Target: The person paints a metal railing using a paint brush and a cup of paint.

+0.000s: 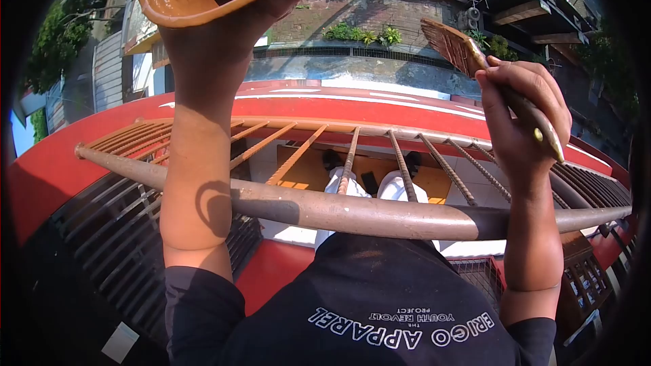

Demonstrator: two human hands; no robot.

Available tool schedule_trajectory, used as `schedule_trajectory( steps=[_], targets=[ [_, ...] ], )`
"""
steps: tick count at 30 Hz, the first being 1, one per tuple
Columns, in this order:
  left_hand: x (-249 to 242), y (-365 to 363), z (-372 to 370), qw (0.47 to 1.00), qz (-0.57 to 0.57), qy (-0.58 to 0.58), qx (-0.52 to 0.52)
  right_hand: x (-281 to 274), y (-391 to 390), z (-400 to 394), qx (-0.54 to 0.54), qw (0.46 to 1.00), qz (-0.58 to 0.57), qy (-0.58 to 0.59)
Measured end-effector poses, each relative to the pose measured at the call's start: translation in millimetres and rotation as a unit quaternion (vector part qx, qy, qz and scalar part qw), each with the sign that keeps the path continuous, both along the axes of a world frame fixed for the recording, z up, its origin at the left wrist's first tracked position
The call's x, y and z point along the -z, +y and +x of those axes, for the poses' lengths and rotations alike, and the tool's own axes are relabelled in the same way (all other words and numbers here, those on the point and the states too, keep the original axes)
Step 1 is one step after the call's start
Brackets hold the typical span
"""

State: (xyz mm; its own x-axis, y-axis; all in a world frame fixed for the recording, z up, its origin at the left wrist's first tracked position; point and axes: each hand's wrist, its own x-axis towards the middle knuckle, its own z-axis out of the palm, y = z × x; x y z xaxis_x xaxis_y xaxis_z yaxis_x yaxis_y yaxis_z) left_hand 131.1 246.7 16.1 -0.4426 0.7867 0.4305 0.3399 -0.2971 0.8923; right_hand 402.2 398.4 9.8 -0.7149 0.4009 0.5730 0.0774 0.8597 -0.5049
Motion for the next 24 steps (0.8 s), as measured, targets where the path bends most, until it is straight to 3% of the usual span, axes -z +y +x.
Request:
schedule_trajectory(
  steps=[11,24],
  targets=[
    [-6.7,4.9,7.1,0.999,-0.009,0.032,-0.005,-3.2,0.8,6.2,-0.01,0.999,-0.042,0.011],
    [13.3,9.5,8.6,0.991,-0.006,0.125,-0.036,-17.5,-3.3,5.3,0.025,0.996,-0.04,-0.072]
  ],
)
